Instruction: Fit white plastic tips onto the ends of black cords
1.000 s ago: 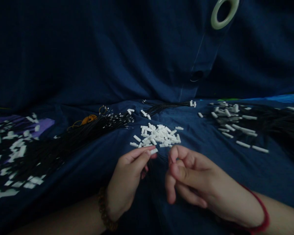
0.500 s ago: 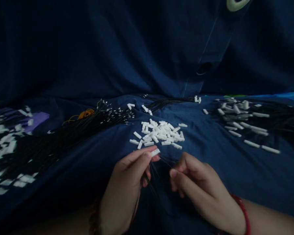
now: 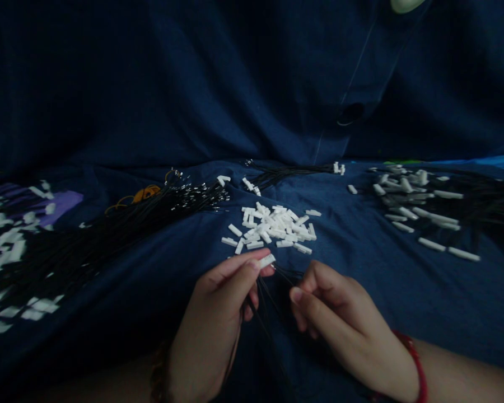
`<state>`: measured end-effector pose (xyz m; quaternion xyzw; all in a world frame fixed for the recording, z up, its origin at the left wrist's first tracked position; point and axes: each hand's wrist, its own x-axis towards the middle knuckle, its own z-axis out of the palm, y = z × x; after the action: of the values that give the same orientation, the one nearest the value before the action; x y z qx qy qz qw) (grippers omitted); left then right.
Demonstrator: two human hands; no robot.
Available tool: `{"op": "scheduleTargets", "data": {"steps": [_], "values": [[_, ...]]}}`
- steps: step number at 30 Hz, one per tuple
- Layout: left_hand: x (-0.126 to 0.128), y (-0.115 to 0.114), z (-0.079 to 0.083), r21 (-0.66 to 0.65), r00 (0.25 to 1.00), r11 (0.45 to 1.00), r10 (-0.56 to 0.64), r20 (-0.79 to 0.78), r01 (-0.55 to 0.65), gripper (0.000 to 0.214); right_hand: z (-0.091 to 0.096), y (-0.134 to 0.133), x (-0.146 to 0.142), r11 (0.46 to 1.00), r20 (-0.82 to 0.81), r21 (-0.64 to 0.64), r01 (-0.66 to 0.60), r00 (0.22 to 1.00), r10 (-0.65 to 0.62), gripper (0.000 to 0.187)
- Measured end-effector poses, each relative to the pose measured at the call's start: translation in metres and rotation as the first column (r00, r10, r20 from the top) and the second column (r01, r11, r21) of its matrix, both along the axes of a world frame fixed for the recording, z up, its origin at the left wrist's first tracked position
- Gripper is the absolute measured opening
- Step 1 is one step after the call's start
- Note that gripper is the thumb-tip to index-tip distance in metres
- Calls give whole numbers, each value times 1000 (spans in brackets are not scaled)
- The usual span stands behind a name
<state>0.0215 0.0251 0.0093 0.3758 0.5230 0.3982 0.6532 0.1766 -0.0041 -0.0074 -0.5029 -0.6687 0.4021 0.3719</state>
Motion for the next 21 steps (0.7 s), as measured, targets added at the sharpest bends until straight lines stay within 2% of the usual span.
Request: {"op": "scheduleTargets", "data": {"steps": [9,21], "values": [[0,1,-2,10,1000,1000,-3,-10,3,23,-1,0,0,990,96,116,81,991,-93,19],[0,1,-2,17,999,1000,-9,-34,9,24,-6,-1,-1,996,135,9,86,987,-87,21]]}}
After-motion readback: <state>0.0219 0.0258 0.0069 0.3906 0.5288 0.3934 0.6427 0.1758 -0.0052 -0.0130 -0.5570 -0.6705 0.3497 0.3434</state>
